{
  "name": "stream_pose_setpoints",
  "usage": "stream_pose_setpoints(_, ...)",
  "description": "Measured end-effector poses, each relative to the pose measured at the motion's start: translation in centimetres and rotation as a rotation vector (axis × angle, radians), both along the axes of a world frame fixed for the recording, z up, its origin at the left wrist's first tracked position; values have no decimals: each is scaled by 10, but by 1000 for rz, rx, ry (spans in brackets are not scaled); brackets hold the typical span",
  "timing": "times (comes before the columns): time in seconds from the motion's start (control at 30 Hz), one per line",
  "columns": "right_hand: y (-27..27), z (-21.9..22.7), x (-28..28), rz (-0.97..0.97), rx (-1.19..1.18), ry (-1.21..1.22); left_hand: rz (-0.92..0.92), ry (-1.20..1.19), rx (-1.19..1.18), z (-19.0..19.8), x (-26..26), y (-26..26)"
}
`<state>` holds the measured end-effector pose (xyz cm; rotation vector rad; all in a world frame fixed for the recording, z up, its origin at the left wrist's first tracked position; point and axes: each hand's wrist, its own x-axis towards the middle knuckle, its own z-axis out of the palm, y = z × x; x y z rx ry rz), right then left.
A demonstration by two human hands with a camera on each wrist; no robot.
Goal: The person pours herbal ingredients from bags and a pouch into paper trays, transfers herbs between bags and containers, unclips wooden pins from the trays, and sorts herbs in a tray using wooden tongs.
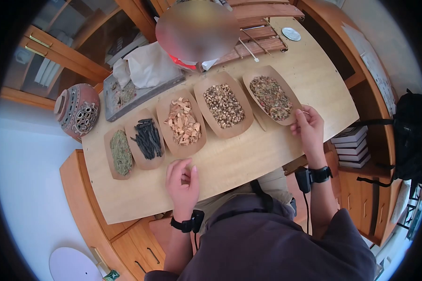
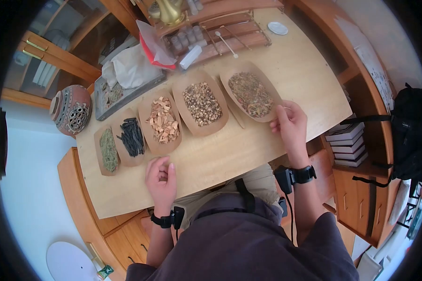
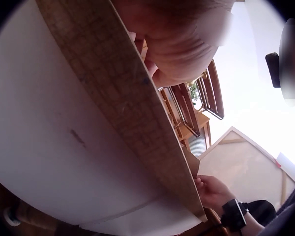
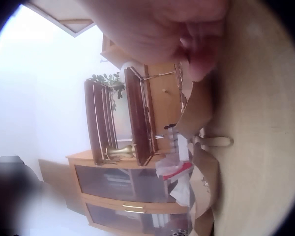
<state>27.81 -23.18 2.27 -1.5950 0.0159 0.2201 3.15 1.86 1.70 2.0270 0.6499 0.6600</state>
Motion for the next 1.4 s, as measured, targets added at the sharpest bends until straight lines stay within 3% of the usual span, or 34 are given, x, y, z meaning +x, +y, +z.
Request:
stream_pose_setpoints(0.23,21,12,2,70,-147,-75,5,-3,-9,-3,-2,0)
stream_pose_setpoints(0.33,19,14,-7,-58,-340,-255,-6,-5,-11,-4,-2,1)
stream_pose_setpoints(0.43,20,13,-27,202,-544,-427,-11,9,-19,-2,0,-1)
stream_pose_setpoints(0.53,33,14,-44,309,-698,-525,-4,11,-22,-2,0,-1)
stream_pose_setpoints(0.67,46,8,-49,287,-812,-563,1,0,-22,-2,-2,-2)
stream_pose_setpoints(0.9,41,9,-52,242,-861,-607,8,-11,-40,-4,-2,-3)
stream_pose_setpoints(1.1,5,28,-75,287,-872,-535,6,-30,7,-5,-3,-2)
stream_pose_setpoints(1.17,-5,34,-82,178,-629,-534,-10,-39,-1,-5,-3,-3)
stream_pose_setpoints(1.27,-17,53,-87,114,-478,-552,-23,-54,2,-5,-3,-3)
stream_pose_setpoints(1.4,-10,86,-81,101,-405,-827,-7,-42,-11,-3,-5,-5)
